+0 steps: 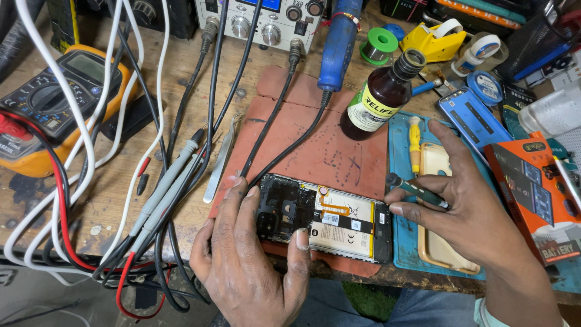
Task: The person works on a disassembled smartphone, using a small screwdriver to remove screws and a plastic pry tool to lift internal components. They handle the camera module and ribbon cables, placing removed parts on the workbench.
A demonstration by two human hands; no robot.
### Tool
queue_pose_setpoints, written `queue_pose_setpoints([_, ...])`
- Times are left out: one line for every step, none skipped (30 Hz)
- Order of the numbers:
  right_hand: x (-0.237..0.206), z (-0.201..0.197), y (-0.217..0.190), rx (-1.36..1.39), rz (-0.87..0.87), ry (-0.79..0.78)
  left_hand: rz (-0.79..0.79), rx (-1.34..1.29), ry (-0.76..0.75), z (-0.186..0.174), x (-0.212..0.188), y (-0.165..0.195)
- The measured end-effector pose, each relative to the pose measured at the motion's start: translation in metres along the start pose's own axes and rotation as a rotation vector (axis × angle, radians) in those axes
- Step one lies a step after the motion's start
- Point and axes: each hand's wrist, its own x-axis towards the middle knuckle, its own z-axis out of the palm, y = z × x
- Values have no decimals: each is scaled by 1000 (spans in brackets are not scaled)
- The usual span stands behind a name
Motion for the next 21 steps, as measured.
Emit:
queue_pose_setpoints([0,0,-1,-5,0,8,0,3,0,0,0,0])
queue_pose_setpoints([0,0,-3,-11,1,16,1,5,-1,0,0,0])
queue_pose_setpoints([0,0,-3,-68,-23,16,1,6,-2,0,0,-1])
queue_pose_setpoints([0,0,-4,-125,-48,16,1,6,-4,0,0,-1])
queue_pose_setpoints([-1,0,-4,-181,-72,15,1,7,-5,0,0,-1])
queue_pose_setpoints([-1,-1,-3,-115,-37,11,0,8,-7,0,-1,-1])
queue_pose_setpoints([-2,-1,-1,-50,-3,7,-2,10,-7,0,-1,-1])
queue_pose_setpoints([-2,-1,1,16,31,5,-3,12,-7,1,0,-1])
queue_pose_setpoints([-4,-2,3,2,41,5,-5,14,-7,1,-1,-1])
queue_pose_setpoints([-5,-3,5,-12,50,5,-4,13,-4,1,-1,-1])
queue_pose_setpoints([-6,-3,7,-25,60,7,-2,11,-1,1,-1,-1])
queue_pose_setpoints([-9,-2,8,-25,8,63,-1,9,2,1,-1,-1])
queue_pose_setpoints([-13,-1,9,-24,-43,119,-1,9,-1,1,-1,-1])
queue_pose_setpoints([-17,0,9,-24,-95,174,-2,10,-3,0,0,-1])
queue_pose_setpoints([-22,2,8,10,-103,243,-3,10,-4,0,0,-1])
queue_pose_setpoints([-28,4,6,43,-110,312,-2,13,-5,0,0,-1])
queue_pose_setpoints([-33,8,5,54,-160,363,-1,14,-7,0,0,-1])
queue_pose_setpoints([-38,12,2,63,-209,413,1,16,-7,0,0,-1])
queue_pose_setpoints([-44,20,1,48,-300,441,1,16,-5,0,0,-1])
queue_pose_setpoints([-46,27,0,28,-350,476,3,13,-4,0,0,-1])
queue_pose_setpoints([-50,34,-1,5,-400,511,5,11,-2,0,0,-1])
